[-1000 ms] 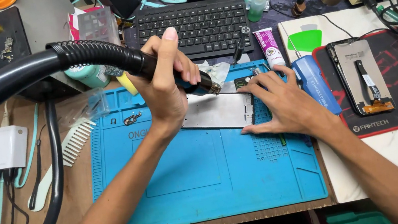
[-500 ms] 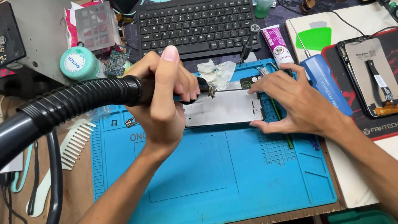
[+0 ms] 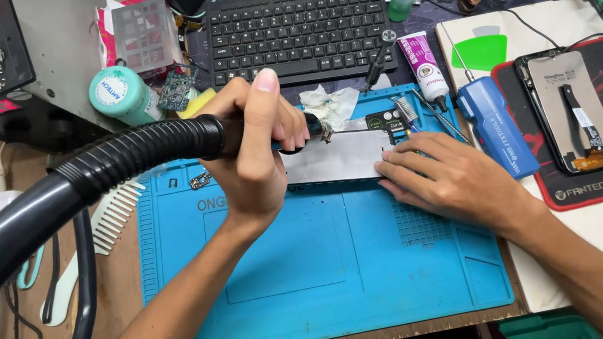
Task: Disassembling a mobile phone using a heat gun to loosen adhesive and an electric screwdriver to remove internal parts.
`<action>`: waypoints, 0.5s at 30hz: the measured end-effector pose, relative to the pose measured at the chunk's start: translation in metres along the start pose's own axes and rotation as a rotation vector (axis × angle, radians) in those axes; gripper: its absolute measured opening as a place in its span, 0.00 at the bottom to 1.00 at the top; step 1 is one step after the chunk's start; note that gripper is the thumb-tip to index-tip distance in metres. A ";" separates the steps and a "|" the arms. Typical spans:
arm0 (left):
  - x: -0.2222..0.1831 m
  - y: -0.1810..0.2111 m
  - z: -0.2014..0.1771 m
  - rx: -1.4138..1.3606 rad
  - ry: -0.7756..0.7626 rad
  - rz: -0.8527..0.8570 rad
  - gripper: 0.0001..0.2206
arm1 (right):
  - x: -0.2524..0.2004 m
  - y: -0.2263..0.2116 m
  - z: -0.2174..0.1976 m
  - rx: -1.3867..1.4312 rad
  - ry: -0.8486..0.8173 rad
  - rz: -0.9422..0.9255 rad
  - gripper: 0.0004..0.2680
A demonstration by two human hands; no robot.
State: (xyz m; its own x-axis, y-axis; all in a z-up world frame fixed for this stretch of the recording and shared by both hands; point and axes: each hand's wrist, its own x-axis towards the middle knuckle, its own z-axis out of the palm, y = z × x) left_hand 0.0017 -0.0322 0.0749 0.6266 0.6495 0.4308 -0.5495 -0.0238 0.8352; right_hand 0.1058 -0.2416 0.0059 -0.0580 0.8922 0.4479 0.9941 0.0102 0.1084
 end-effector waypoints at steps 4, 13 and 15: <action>0.001 -0.003 -0.001 0.014 0.017 0.001 0.19 | -0.002 -0.002 0.000 0.060 -0.031 0.045 0.05; 0.001 -0.014 -0.001 0.017 0.056 -0.065 0.19 | -0.002 -0.002 0.005 0.118 -0.051 0.072 0.04; 0.001 -0.015 -0.001 0.023 0.052 -0.048 0.19 | -0.001 -0.003 0.005 0.122 -0.021 0.077 0.04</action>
State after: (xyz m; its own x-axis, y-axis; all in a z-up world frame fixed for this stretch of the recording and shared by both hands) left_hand 0.0099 -0.0306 0.0621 0.6224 0.6886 0.3722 -0.5063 -0.0084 0.8623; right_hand 0.1035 -0.2398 0.0007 0.0199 0.9018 0.4318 0.9994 -0.0055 -0.0346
